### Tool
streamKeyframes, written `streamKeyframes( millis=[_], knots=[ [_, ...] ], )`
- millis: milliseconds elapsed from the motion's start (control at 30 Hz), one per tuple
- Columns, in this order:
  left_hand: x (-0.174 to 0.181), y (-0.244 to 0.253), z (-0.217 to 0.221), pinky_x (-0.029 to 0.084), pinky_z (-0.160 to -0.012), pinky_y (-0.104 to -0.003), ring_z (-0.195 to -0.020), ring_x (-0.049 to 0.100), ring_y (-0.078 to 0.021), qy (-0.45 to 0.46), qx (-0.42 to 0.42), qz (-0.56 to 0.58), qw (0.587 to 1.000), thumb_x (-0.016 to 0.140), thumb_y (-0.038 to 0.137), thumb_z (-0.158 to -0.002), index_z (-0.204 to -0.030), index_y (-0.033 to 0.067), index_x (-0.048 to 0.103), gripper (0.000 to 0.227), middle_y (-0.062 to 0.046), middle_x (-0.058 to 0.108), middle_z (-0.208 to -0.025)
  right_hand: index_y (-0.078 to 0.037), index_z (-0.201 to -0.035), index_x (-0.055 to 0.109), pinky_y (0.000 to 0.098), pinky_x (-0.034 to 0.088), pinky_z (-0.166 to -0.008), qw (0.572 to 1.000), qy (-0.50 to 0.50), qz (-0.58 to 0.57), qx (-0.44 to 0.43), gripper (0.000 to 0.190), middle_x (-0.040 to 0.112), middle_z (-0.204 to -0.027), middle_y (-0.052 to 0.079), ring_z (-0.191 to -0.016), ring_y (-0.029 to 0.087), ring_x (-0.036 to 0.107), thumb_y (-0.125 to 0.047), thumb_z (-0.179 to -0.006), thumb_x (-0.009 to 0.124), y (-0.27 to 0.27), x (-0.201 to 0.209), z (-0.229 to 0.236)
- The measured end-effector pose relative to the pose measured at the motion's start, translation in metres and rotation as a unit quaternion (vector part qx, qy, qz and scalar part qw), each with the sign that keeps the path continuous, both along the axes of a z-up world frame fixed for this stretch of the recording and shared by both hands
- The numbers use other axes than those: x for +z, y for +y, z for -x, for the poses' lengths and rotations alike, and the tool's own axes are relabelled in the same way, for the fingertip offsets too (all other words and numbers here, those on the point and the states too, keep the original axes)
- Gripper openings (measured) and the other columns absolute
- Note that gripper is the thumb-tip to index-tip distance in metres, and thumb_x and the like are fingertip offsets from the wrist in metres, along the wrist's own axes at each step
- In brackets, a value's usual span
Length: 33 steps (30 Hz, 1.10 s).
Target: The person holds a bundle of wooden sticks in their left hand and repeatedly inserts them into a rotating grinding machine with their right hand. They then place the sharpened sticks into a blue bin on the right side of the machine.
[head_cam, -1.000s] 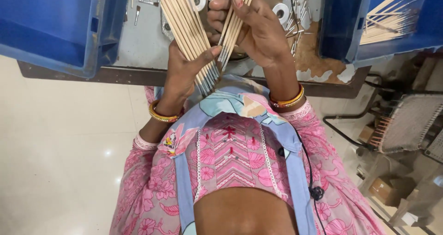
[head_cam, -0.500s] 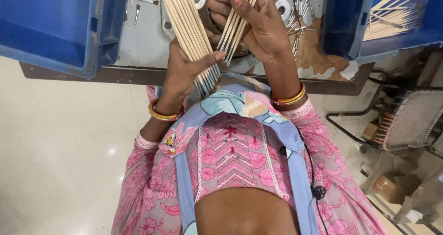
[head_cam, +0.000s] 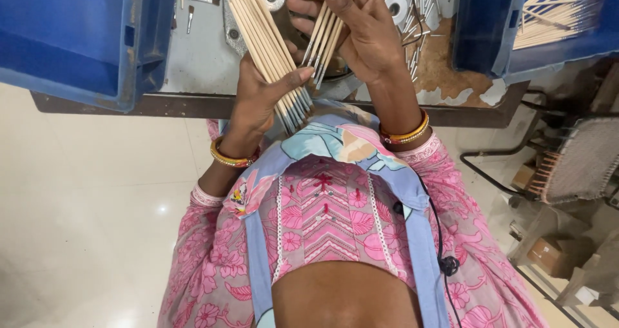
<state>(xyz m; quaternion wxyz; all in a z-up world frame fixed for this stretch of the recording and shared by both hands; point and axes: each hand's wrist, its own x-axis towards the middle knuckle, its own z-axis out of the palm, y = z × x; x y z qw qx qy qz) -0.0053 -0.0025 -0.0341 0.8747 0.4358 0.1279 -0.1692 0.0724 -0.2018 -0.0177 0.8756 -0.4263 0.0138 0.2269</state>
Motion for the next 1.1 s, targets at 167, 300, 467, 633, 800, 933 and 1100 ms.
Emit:
streamKeyframes(
  millis=[167, 300, 467, 633, 800, 933, 1100],
  knots=[
    [0.001, -0.001, 0.0, 0.066, -0.082, -0.034, -0.093, 0.074, -0.0198, -0.026, -0.005, -0.007, 1.0, 0.085, -0.002, -0.088, -0.118, -0.0031, 0.061, 0.038, -0.01, 0.069, -0.104, -0.007, -0.116, 0.061, 0.0423, 0.063, -0.101, 0.999, -0.026, -0.017, 0.017, 0.017, 0.073, -0.125, 0.012, -0.113, 0.024, 0.075, -0.024, -0.114, 0.062, -0.001, 0.001, -0.001],
    [-0.017, 0.002, 0.0, 0.066, -0.086, -0.033, -0.098, 0.073, -0.0191, -0.048, -0.016, -0.042, 0.998, 0.086, -0.004, -0.09, -0.119, -0.0045, 0.062, 0.037, -0.011, 0.069, -0.108, -0.007, -0.114, 0.059, 0.0375, 0.062, -0.091, 1.0, -0.003, -0.017, 0.005, 0.016, 0.07, -0.11, 0.009, -0.096, 0.018, 0.07, -0.023, -0.114, 0.061, 0.0, -0.001, 0.003],
    [-0.049, 0.011, 0.007, 0.063, -0.075, -0.031, -0.09, 0.072, -0.0171, 0.026, 0.024, -0.066, 0.997, 0.079, 0.005, -0.095, -0.13, -0.0033, 0.059, 0.041, -0.012, 0.07, -0.111, -0.009, -0.113, 0.059, 0.0246, 0.027, -0.05, 0.995, 0.051, 0.075, 0.042, 0.016, 0.04, -0.069, -0.008, -0.054, 0.004, 0.035, -0.025, -0.109, 0.06, 0.013, 0.028, 0.032],
    [-0.047, 0.037, 0.02, 0.063, -0.072, -0.03, -0.085, 0.074, -0.018, 0.104, 0.04, -0.008, 0.994, 0.076, 0.007, -0.091, -0.132, -0.0001, 0.057, 0.046, -0.01, 0.072, -0.112, -0.005, -0.11, 0.061, 0.0241, 0.027, -0.05, 0.965, 0.083, 0.135, 0.208, 0.019, 0.043, -0.07, -0.006, -0.055, 0.005, 0.037, -0.024, -0.111, 0.057, 0.006, 0.009, 0.072],
    [-0.044, 0.034, 0.026, 0.063, -0.074, -0.031, -0.088, 0.075, -0.0199, 0.061, -0.004, -0.043, 0.997, 0.079, 0.006, -0.093, -0.125, -0.0047, 0.06, 0.039, -0.01, 0.073, -0.105, -0.004, -0.114, 0.064, 0.0241, 0.039, -0.054, 0.938, -0.031, 0.331, 0.097, 0.016, 0.051, -0.069, -0.005, -0.058, 0.005, 0.049, -0.015, -0.108, 0.055, -0.001, 0.03, 0.039],
    [-0.012, 0.035, 0.003, 0.06, -0.078, -0.03, -0.091, 0.073, -0.0165, -0.155, -0.129, -0.242, 0.949, 0.081, 0.008, -0.092, -0.124, -0.0035, 0.067, 0.037, -0.011, 0.076, -0.107, 0.0, -0.11, 0.065, 0.0324, 0.051, -0.068, 0.751, -0.413, 0.498, 0.131, 0.015, 0.065, -0.083, 0.009, -0.075, 0.02, 0.067, 0.002, -0.096, 0.062, -0.006, 0.051, 0.015],
    [-0.034, 0.045, -0.001, 0.064, -0.079, -0.031, -0.092, 0.078, -0.0193, -0.043, -0.099, -0.186, 0.977, 0.072, 0.013, -0.104, -0.124, -0.0032, 0.07, 0.026, -0.013, 0.079, -0.113, 0.002, -0.106, 0.069, 0.0284, 0.049, -0.058, 0.824, -0.284, 0.482, -0.085, 0.017, 0.07, -0.085, 0.011, -0.069, 0.015, 0.063, -0.004, -0.116, 0.057, -0.067, 0.035, 0.002]
  ],
)
